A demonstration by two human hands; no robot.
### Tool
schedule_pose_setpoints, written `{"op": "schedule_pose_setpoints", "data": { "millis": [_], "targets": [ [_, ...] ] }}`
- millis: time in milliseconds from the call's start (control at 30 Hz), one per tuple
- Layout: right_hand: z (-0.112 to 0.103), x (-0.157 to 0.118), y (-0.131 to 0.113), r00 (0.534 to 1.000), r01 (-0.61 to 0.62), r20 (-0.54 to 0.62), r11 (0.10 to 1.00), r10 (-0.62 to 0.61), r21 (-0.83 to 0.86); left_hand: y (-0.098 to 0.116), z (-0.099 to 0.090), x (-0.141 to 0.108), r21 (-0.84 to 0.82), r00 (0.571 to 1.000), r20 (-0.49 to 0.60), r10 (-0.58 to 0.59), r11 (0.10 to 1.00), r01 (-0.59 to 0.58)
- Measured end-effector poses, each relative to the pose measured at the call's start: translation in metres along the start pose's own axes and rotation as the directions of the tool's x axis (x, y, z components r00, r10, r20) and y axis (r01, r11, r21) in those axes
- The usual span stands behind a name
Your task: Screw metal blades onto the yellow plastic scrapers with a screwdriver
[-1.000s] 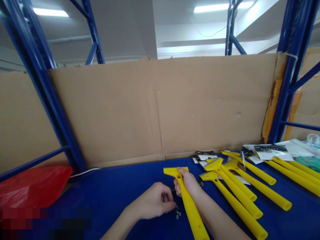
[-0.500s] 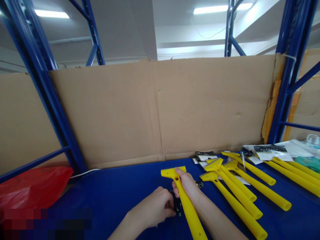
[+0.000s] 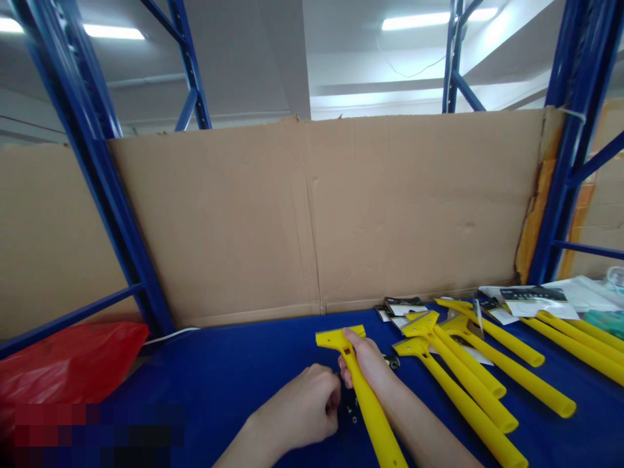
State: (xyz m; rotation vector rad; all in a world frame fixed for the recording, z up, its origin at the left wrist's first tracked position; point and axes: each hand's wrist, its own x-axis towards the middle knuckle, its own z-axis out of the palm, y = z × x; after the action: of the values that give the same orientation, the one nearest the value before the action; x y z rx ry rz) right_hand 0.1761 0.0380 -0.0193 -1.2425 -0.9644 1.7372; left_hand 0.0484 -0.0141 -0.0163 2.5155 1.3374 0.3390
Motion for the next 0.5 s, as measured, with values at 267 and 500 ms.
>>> {"op": "schedule_pose_setpoints", "data": {
  "millis": [267, 500],
  "targets": [
    [0.003, -0.003, 0.002, 0.997, 0.077, 0.023, 0.997, -0.077, 0.016, -0.027, -0.022, 0.014, -0.823, 0.875, -0.193, -0.444, 0.559, 0.102],
    [0.006, -0.003, 0.009, 0.987, 0.157, 0.020, 0.987, -0.158, 0.025, -0.028, -0.024, 0.017, -0.861, 0.824, -0.201, -0.529, 0.497, 0.110]
  ]
}}
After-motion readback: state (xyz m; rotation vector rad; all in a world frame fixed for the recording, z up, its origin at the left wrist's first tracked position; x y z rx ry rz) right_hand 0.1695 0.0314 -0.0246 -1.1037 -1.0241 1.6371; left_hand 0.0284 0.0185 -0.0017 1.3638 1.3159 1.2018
